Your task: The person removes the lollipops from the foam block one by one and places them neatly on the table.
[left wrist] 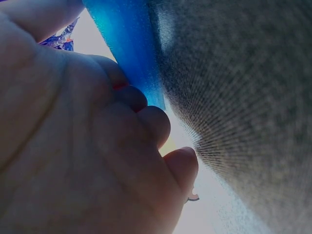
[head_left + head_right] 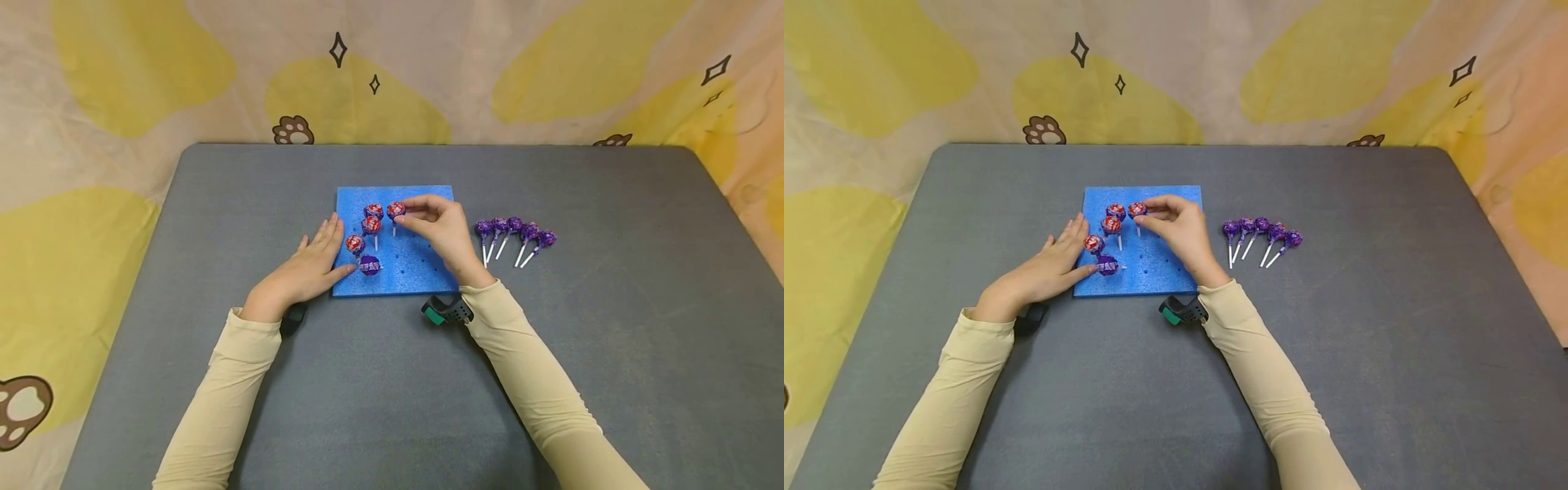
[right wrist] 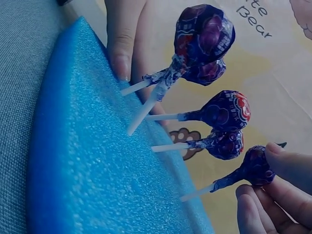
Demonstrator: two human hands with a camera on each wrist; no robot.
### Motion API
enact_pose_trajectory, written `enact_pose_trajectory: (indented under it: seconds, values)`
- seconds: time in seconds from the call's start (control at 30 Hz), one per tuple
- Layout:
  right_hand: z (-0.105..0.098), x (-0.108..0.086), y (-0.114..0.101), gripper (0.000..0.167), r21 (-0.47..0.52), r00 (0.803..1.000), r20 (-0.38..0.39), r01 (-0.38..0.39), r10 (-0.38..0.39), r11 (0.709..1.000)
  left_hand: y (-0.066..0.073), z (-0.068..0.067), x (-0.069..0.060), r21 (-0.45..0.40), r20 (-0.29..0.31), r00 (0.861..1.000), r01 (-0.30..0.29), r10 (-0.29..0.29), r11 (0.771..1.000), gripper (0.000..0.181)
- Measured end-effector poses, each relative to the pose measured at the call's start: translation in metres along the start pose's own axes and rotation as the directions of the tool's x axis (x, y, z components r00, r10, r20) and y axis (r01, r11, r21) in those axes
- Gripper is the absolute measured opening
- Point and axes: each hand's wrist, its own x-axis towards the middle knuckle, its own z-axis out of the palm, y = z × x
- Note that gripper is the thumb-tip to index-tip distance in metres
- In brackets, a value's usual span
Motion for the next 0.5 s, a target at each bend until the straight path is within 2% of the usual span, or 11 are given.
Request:
enact_pose_trajectory:
  seconds: [0.5]
  values:
    - [-0.0001,-0.0004,-0.0002,0.025,0.02,1.0,-0.006,-0.003,0.003,1.0,0.0007,-0.0003,-0.0006,0.001,-0.008,1.0,-0.003,0.003,1.0,0.077]
